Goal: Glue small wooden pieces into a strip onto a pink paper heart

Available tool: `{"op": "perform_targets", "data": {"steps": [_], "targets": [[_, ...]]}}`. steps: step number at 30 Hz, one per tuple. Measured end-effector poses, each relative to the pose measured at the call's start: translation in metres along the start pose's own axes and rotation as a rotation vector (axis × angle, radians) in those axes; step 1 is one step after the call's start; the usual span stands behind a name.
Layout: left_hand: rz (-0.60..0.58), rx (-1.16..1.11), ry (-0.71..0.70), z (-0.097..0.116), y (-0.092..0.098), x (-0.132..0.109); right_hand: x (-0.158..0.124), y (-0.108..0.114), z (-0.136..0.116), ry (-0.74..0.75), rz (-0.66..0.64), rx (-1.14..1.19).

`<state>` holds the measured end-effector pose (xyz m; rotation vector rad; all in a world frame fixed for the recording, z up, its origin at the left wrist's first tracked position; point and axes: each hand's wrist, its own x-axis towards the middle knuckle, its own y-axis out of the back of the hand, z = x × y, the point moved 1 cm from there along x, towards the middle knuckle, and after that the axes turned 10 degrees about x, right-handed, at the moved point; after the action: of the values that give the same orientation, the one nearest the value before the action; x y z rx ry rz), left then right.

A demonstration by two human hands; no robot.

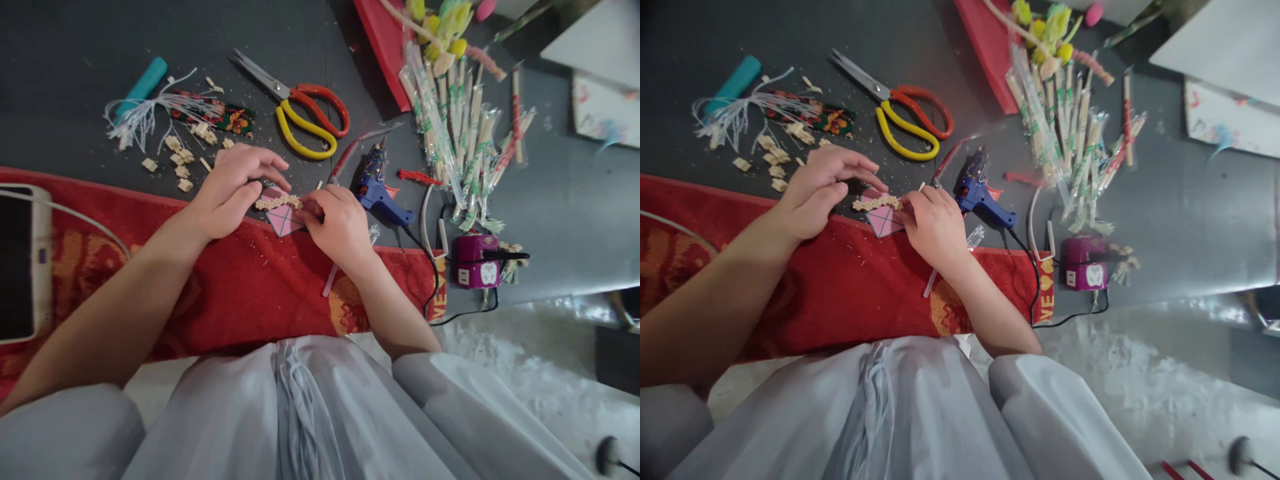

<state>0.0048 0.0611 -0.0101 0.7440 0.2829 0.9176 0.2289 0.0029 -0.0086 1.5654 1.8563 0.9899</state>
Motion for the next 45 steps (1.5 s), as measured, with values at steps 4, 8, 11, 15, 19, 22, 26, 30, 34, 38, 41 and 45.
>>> {"op": "perform_targets", "data": {"steps": [4, 8, 11, 15, 19, 22, 26, 30, 34, 38, 41, 45], "targets": [[0.063, -0.025, 0.033, -0.001, 0.001, -0.001, 0.000, 0.002, -0.001, -0.009, -0.006, 0.004], [0.147, -0.078, 0.083, -0.003, 0.001, -0.003, -0.002, 0.005, -0.003, -0.020, 0.000, 0.005], [0.205, -0.054, 0.103, -0.002, 0.002, -0.006, -0.002, 0.005, -0.005, -0.031, 0.020, -0.011], [0.263, -0.069, 0.061, -0.004, -0.002, -0.006, -0.001, 0.001, -0.007, -0.034, 0.041, -0.028], [0.433, -0.110, -0.061, -0.014, -0.010, 0.001, 0.000, -0.003, -0.005, -0.006, 0.049, -0.017], [0.473, -0.145, -0.133, -0.020, -0.015, 0.005, 0.000, -0.004, -0.003, 0.011, 0.055, -0.013], [0.464, -0.117, -0.155, -0.024, -0.015, 0.004, -0.001, -0.005, 0.000, 0.023, 0.064, -0.012], [0.379, -0.035, -0.184, -0.023, -0.011, 0.003, -0.001, -0.006, 0.002, 0.035, 0.082, -0.011], [0.285, 0.049, -0.240, -0.017, -0.008, 0.001, -0.001, -0.006, 0.003, 0.048, 0.092, -0.019], [0.255, 0.131, -0.267, -0.014, -0.007, 0.001, -0.001, -0.007, 0.003, 0.058, 0.093, -0.027], [0.198, 0.187, -0.262, -0.014, -0.007, 0.003, -0.001, -0.008, 0.003, 0.063, 0.091, -0.041], [0.155, 0.209, -0.238, -0.013, -0.007, 0.005, 0.000, -0.009, 0.004, 0.065, 0.090, -0.047]]}}
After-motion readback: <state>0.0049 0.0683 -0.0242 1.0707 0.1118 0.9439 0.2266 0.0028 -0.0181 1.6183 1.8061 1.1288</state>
